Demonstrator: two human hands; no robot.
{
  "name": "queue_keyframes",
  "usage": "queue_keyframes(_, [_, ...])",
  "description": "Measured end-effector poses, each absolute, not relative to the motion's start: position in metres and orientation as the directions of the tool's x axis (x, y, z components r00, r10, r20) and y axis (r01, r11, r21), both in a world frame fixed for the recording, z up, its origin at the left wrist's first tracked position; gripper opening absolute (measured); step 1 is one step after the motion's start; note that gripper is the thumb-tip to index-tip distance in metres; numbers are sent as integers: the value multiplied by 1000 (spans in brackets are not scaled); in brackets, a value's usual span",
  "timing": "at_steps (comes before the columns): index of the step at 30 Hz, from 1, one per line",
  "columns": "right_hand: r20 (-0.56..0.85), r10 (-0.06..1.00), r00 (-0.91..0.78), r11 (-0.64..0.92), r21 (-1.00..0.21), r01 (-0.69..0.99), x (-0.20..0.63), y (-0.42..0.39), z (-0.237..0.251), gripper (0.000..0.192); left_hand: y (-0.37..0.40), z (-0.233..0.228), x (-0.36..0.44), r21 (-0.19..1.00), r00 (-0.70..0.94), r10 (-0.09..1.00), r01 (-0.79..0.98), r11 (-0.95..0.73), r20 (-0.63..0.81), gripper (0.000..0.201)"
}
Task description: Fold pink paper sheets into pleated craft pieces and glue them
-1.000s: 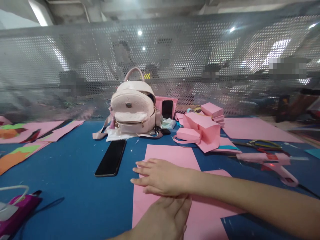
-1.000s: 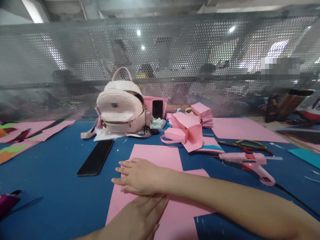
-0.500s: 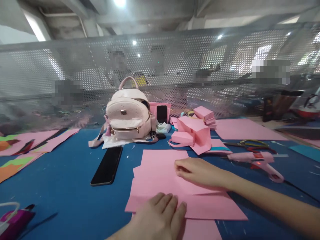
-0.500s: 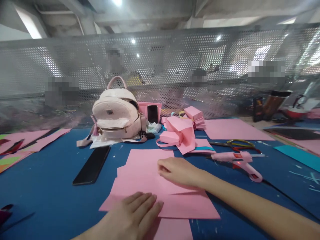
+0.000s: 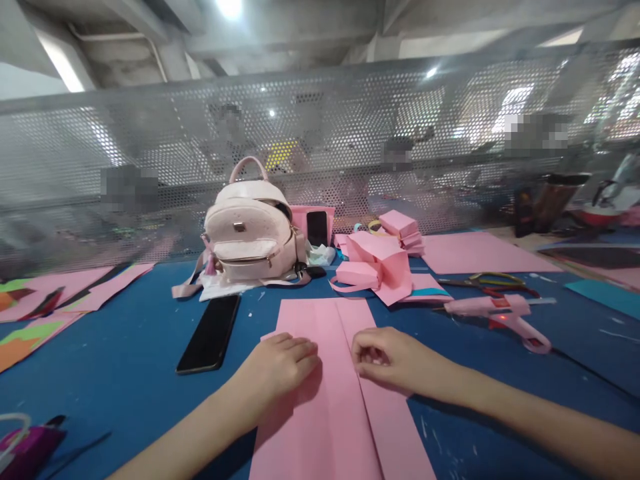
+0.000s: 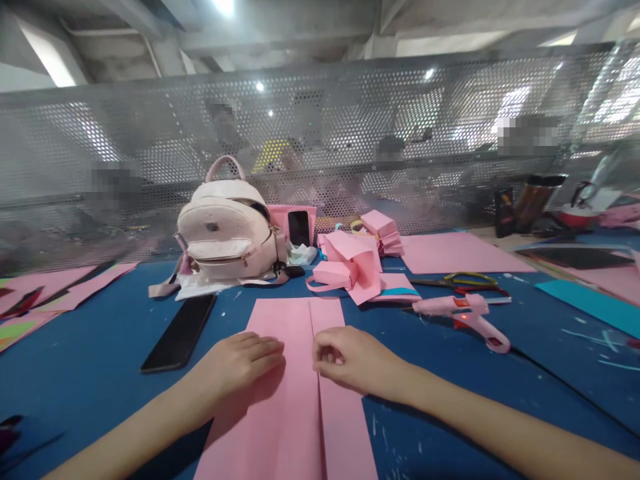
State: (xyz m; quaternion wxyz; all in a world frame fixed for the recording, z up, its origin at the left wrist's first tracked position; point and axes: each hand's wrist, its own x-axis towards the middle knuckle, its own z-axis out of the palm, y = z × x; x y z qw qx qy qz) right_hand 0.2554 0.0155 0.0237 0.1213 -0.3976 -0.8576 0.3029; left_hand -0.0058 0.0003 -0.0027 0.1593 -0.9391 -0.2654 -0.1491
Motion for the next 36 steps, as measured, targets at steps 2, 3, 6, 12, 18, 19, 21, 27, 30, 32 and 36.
queue_keyframes(2, [93, 703, -705, 584, -641, 498, 255, 8, 19, 9, -5, 0, -4, -177, 820, 475, 544, -820, 320, 18])
queue_keyframes(3, [132, 662, -737, 622, -646, 443, 255, 4, 18, 13, -8, 2, -2, -138, 816, 499, 552, -822, 293, 23])
queue_keyframes(6, [178, 545, -819, 702, -632, 329, 256, -6, 11, 16, -15, 6, 4, -22, 789, 573, 592, -806, 223, 42])
queue_keyframes(12, [167, 506, -846, 727, -610, 314, 259, -9, -4, 19, -17, -3, 8, 163, 742, 658, 638, -752, 132, 43])
queue_keyframes(18, [179, 480, -859, 777, -540, 322, 260, -7, -9, 23, -13, -9, 5, 295, 714, 697, 654, -697, 63, 56])
queue_keyframes(19, [178, 479, -859, 783, -529, 327, 259, -6, -9, 23, -13, -9, 5, 300, 720, 692, 651, -698, 50, 58])
queue_keyframes(21, [170, 468, -867, 793, -515, 327, 259, -5, -9, 23, -12, -9, 5, 296, 733, 679, 643, -706, 25, 62])
queue_keyframes(27, [133, 414, -900, 829, -463, 313, 261, -2, -5, 24, -11, -11, 5, 248, 752, 659, 639, -728, -1, 59])
queue_keyframes(30, [136, 373, -918, 869, -397, 294, 262, -2, -2, 28, -10, -12, 5, 241, 754, 657, 638, -732, 2, 61])
queue_keyframes(32, [118, 342, -932, 889, -360, 281, 261, -3, 1, 30, -10, -12, 5, 238, 756, 654, 634, -736, 6, 63])
queue_keyframes(36, [108, 305, -946, 907, -335, 255, 261, -5, 6, 31, -11, -11, 5, 246, 771, 636, 614, -751, 17, 64])
